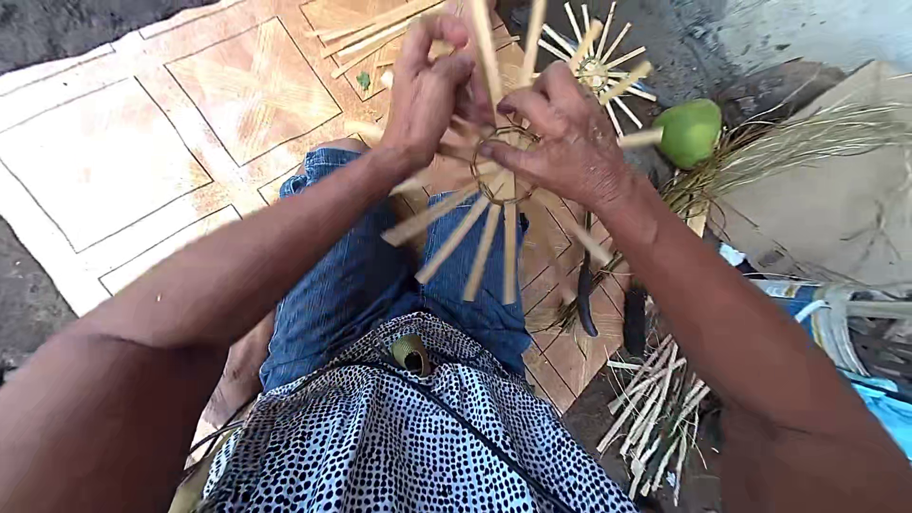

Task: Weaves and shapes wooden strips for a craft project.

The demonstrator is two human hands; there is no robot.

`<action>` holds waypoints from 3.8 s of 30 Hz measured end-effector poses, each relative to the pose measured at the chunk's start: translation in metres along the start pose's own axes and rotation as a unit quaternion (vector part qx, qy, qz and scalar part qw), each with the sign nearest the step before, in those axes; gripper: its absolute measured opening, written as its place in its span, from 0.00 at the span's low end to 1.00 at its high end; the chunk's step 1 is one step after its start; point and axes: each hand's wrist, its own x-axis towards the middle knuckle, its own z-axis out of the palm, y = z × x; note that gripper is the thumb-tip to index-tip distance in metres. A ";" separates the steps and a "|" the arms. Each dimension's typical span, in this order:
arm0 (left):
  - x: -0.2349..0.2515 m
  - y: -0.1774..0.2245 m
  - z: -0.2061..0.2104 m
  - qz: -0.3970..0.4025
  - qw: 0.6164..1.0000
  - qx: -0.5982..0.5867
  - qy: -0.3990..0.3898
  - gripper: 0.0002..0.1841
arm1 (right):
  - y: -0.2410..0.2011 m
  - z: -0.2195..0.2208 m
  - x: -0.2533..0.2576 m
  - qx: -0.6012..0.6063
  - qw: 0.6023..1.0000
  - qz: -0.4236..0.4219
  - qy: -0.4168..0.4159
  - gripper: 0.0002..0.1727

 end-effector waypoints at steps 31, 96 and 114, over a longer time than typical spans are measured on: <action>-0.056 -0.049 -0.026 -0.467 0.878 -0.020 0.104 0.17 | -0.033 0.122 -0.064 0.176 0.977 0.065 0.096 0.12; -0.123 -0.064 -0.016 -0.063 0.992 0.103 -0.019 0.06 | -0.018 0.123 -0.079 0.216 0.973 -0.009 0.086 0.07; -0.058 -0.046 -0.027 -0.445 0.893 0.009 0.067 0.16 | -0.007 0.121 -0.051 0.248 0.964 -0.041 0.084 0.08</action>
